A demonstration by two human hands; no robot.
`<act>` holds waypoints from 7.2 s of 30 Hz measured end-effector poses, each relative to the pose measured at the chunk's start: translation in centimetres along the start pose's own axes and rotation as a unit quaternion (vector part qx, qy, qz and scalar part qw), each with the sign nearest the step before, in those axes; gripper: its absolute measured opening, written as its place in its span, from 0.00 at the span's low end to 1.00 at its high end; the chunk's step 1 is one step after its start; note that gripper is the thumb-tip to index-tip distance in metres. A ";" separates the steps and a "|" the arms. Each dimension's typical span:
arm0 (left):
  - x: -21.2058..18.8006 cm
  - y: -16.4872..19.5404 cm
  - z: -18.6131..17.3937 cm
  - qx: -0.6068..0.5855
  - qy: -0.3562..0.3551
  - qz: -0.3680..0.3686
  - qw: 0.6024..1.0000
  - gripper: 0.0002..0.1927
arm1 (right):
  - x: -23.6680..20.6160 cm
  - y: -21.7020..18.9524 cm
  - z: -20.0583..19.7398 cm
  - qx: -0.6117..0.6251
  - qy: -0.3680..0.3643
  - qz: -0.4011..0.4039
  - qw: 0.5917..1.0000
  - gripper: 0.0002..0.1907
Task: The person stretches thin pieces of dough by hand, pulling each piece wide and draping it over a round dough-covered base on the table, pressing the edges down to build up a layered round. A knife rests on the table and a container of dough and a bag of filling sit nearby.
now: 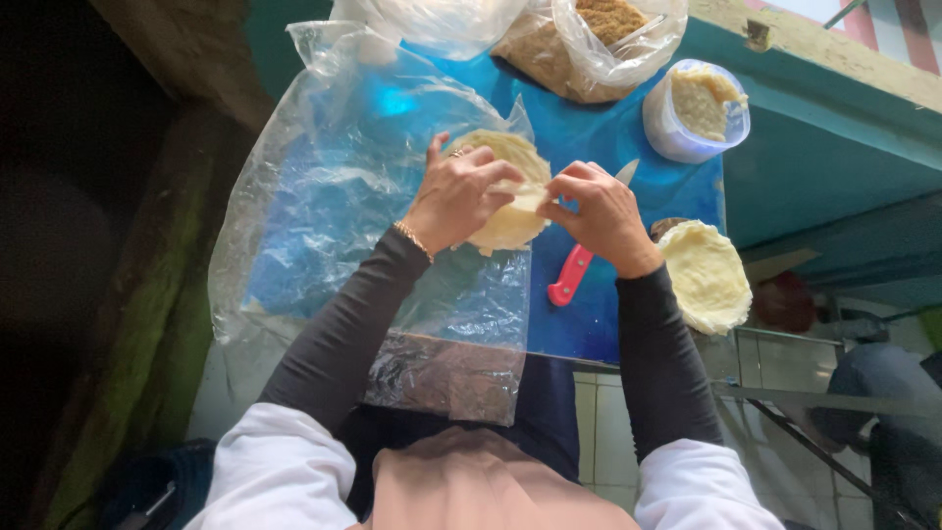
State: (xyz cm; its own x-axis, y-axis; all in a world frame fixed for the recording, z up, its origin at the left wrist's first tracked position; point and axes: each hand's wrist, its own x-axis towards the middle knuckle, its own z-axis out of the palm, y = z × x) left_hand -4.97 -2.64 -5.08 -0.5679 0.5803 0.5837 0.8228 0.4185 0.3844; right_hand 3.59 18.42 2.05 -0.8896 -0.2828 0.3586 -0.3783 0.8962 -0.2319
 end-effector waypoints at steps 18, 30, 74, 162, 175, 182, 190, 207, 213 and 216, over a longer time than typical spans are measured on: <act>4.0 -1.8 2.6 -0.287 0.069 -0.245 0.923 0.12 | 0.9 1.8 1.3 0.133 0.114 0.127 0.976 0.06; 4.0 -3.4 0.7 -0.433 0.117 -0.297 0.843 0.04 | 1.7 1.7 4.6 0.062 0.101 0.096 0.988 0.20; 5.3 -1.1 -12.6 -0.523 -0.011 -0.152 0.839 0.08 | 8.0 -1.7 -0.4 0.628 -0.046 -0.053 0.775 0.26; -2.3 -0.2 -2.3 -0.084 -0.096 0.000 0.992 0.10 | -1.2 -2.0 1.7 0.110 -0.003 -0.032 0.993 0.08; -2.7 0.0 -2.1 -0.102 -0.055 0.000 0.993 0.05 | -1.3 -1.5 2.2 0.149 0.010 -0.022 0.989 0.05; -2.4 -0.3 -2.2 -0.143 0.007 0.000 0.990 0.05 | -1.7 -1.8 1.7 0.141 0.009 -0.042 0.989 0.08; -2.9 -3.6 -4.1 -0.237 -0.015 -0.262 0.935 0.16 | -0.2 -3.3 2.6 0.139 0.041 -0.032 0.989 0.07; -2.8 -2.9 -3.9 -0.203 0.028 -0.253 0.945 0.09 | 1.7 -5.2 4.9 0.130 0.041 0.059 0.989 0.06; -2.3 -2.5 -3.4 -0.197 0.052 -0.201 0.958 0.07 | 2.5 -3.7 4.9 0.057 0.106 0.072 0.990 0.07; -2.2 -2.3 -3.5 -0.182 0.075 -0.156 0.968 0.06 | 3.4 -2.6 4.6 0.030 0.133 0.049 0.990 0.10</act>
State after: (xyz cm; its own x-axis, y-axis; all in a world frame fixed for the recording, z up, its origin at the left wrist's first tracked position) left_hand -5.48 -7.34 -4.74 -0.8036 0.3448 0.4852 0.5795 0.2671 0.7700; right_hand 0.36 13.51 -0.22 -0.8270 -0.0893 0.5550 -0.3159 0.8905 -0.3274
